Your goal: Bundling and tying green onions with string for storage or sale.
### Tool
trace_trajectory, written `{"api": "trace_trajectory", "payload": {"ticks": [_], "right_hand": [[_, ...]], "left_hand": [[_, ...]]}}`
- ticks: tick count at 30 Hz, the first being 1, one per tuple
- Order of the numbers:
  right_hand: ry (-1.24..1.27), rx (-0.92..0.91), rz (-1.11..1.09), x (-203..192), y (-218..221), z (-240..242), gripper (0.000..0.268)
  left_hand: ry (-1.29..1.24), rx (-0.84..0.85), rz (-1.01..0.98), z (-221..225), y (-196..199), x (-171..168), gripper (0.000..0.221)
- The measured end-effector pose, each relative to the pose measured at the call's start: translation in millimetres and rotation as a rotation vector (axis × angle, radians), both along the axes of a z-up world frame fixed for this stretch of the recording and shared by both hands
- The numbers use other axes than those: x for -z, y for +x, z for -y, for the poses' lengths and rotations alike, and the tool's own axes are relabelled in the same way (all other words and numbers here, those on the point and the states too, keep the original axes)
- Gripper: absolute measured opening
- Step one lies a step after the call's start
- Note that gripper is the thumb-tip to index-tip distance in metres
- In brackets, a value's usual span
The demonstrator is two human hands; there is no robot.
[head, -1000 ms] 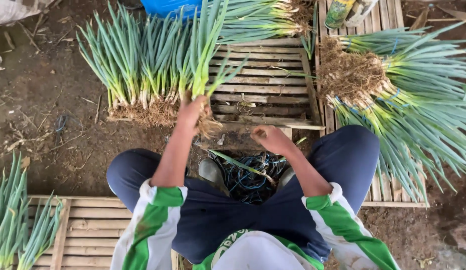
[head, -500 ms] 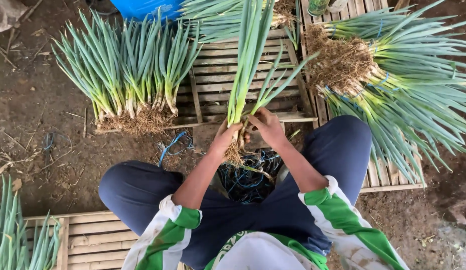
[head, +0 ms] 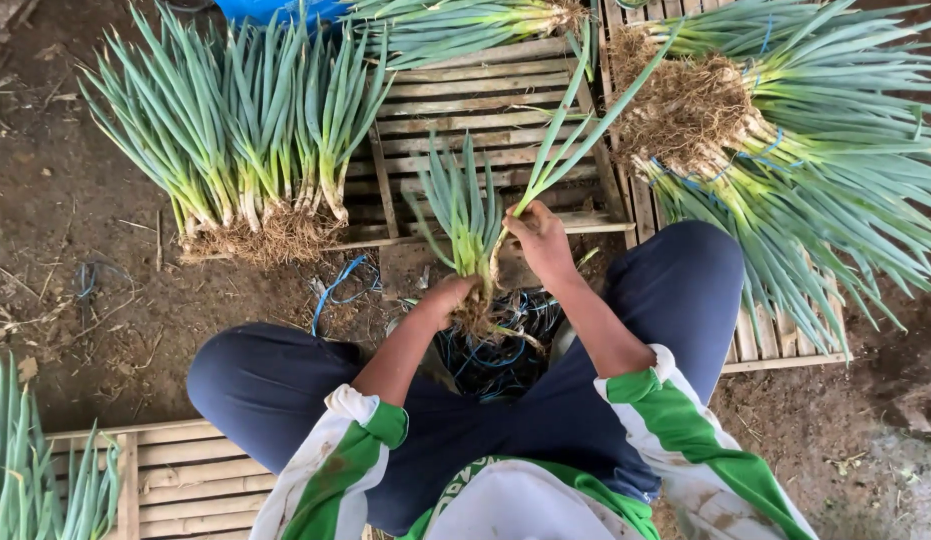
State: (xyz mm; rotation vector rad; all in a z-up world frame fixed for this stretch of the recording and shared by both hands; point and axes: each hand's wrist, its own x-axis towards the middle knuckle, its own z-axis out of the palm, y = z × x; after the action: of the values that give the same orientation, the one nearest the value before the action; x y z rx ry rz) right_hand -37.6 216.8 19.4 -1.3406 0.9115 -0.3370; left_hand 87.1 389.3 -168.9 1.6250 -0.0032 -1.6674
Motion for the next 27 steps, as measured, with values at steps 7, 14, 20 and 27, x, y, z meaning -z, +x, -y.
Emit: {"api": "trace_trajectory", "payload": {"ticks": [7, 14, 20, 27], "right_hand": [[-0.004, -0.006, 0.0, -6.3, 1.5, -1.2, 0.018], [0.0, -0.035, -0.134, -3.2, -5.6, -4.6, 0.028], [-0.02, -0.098, -0.093, -39.6, -5.1, -9.9, 0.04], [-0.113, -0.236, -0.012, -7.6, -5.9, -13.0, 0.056]], "left_hand": [[0.055, 0.039, 0.097, -8.2, 6.6, 10.4, 0.059], [0.073, 0.076, 0.214, -7.0, 5.4, -46.8, 0.115], [-0.045, -0.108, 0.25, 2.9, 9.1, -48.9, 0.075], [-0.11, -0.149, 0.343, 12.6, -13.0, -162.4, 0.083]]}}
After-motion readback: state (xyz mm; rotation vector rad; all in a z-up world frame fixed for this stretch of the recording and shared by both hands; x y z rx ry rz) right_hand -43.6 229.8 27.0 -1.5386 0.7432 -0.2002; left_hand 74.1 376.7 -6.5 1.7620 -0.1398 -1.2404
